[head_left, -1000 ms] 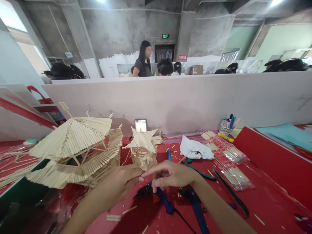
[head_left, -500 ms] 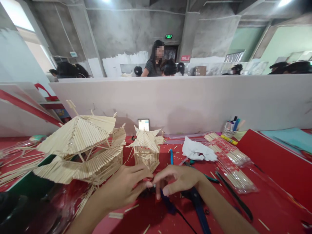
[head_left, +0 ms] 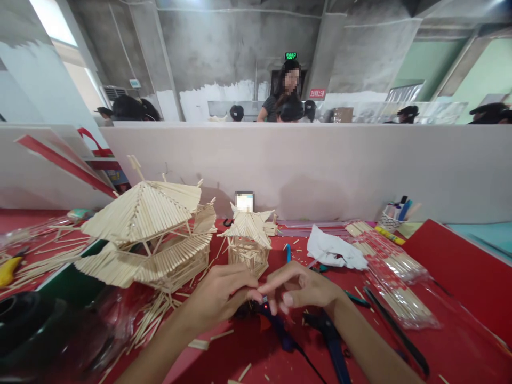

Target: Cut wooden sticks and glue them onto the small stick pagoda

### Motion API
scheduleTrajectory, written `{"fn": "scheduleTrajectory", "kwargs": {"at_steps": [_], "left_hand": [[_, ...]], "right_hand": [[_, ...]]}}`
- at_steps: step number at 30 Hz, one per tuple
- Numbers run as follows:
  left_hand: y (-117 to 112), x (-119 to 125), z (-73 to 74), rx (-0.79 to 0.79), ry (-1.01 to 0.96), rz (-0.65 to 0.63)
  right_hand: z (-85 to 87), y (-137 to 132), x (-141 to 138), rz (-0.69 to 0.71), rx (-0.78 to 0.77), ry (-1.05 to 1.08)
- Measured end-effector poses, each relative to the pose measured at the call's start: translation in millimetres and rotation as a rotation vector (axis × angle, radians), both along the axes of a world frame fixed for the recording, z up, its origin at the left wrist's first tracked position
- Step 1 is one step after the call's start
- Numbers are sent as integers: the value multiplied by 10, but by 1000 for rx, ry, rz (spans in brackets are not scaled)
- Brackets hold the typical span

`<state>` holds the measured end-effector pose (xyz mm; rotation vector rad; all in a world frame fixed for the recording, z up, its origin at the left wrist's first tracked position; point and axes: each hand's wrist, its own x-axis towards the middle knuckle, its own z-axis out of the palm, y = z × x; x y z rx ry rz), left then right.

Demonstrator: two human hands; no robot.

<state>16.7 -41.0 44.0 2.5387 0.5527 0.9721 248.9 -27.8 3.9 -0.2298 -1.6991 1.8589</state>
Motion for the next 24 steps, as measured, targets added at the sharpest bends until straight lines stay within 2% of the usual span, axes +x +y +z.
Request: {"fn": "scheduleTrajectory", "kwargs": {"at_steps": [4,9,13,15,18,21,24], "left_hand": [[-23,-1,20,-46,-79,-57],[-71,39,27,-80,-111,-37],[-70,42,52,-49,-51,-13],[-50,4,101,-15,79,21],[-21,-115,190,-3,444,119],[-23,-286,221,-55,763,258],[-63,-462,182,-99,923,398]], "right_hand": [[-37,-31,-32,35,-45,53],[-31,-75,-87,-73,-47,105],[15,-99,-93,-125,-40,63],[66,-111,-84,-168,-24,-32],[147,-119,-81,-291,93,-315],[156,-105,-99,-335,374,-633],[56,-80,-124,-316,634,-813]]}}
